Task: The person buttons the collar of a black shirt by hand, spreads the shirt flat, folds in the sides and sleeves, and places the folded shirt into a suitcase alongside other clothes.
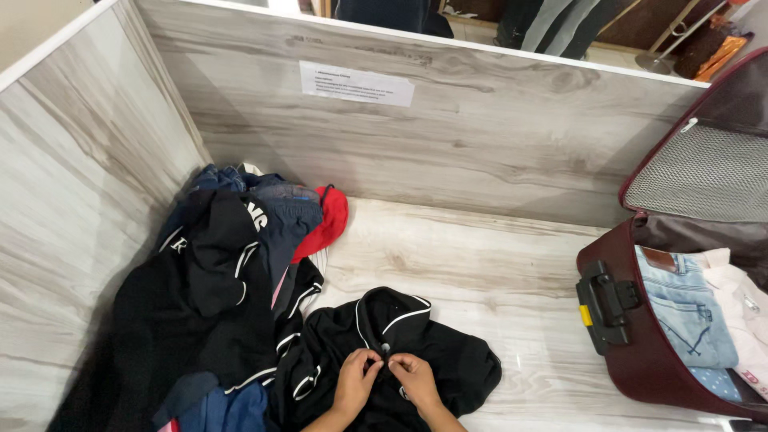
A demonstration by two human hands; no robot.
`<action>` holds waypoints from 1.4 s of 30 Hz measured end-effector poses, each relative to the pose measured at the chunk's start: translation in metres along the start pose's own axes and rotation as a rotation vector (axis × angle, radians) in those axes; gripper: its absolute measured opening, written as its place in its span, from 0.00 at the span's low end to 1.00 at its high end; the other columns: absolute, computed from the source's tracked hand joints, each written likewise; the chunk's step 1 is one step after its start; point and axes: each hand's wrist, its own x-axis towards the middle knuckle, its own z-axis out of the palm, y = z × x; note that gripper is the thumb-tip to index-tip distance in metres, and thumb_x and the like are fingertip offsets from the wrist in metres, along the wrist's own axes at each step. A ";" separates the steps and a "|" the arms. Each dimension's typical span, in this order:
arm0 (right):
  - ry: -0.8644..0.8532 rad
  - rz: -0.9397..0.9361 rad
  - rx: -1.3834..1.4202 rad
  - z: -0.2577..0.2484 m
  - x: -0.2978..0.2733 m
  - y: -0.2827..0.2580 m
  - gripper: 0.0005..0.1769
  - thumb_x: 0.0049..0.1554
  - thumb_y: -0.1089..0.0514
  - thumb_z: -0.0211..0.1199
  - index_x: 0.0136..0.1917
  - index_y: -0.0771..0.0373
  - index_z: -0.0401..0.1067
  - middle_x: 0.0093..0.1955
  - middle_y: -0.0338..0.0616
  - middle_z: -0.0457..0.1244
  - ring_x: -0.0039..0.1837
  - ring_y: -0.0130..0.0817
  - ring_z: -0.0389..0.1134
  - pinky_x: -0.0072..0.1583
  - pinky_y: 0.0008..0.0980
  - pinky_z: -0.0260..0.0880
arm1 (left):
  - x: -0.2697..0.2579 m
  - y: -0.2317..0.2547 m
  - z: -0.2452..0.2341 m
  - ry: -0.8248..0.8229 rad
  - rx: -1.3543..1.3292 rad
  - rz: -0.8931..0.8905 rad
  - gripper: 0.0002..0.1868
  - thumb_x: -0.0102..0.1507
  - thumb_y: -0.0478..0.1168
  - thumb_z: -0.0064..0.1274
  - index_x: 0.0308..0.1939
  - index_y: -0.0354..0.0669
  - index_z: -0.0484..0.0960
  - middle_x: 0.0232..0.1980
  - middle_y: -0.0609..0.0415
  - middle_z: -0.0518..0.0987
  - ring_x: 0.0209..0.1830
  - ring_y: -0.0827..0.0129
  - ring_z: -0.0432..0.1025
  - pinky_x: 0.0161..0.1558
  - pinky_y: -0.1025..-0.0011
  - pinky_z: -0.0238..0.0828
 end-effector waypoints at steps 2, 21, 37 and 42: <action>-0.007 0.012 0.028 -0.001 0.002 -0.008 0.06 0.56 0.63 0.67 0.46 0.68 0.80 0.37 0.34 0.69 0.39 0.18 0.66 0.44 0.21 0.65 | 0.004 0.000 0.001 -0.007 -0.011 0.000 0.07 0.58 0.36 0.62 0.37 0.38 0.82 0.37 0.51 0.81 0.34 0.60 0.74 0.39 0.66 0.71; 0.246 -0.256 -0.336 0.022 -0.012 0.002 0.07 0.52 0.67 0.69 0.45 0.64 0.76 0.40 0.39 0.70 0.39 0.24 0.72 0.43 0.24 0.73 | 0.007 -0.001 0.004 -0.039 0.049 -0.074 0.12 0.55 0.44 0.67 0.34 0.39 0.87 0.37 0.52 0.84 0.36 0.63 0.76 0.40 0.68 0.73; 0.187 -0.496 -0.457 0.020 -0.040 -0.046 0.08 0.54 0.63 0.70 0.48 0.65 0.77 0.43 0.43 0.70 0.42 0.33 0.72 0.45 0.29 0.72 | 0.016 -0.058 0.018 -0.171 -0.175 -0.167 0.09 0.62 0.40 0.59 0.38 0.36 0.86 0.47 0.52 0.78 0.44 0.66 0.75 0.47 0.73 0.71; 0.131 -0.552 -0.537 0.019 -0.044 -0.067 0.10 0.53 0.62 0.70 0.50 0.63 0.77 0.43 0.44 0.69 0.41 0.36 0.71 0.44 0.31 0.72 | 0.017 -0.042 0.007 -0.240 -0.234 -0.270 0.10 0.64 0.39 0.58 0.37 0.33 0.85 0.50 0.55 0.76 0.47 0.69 0.73 0.51 0.74 0.68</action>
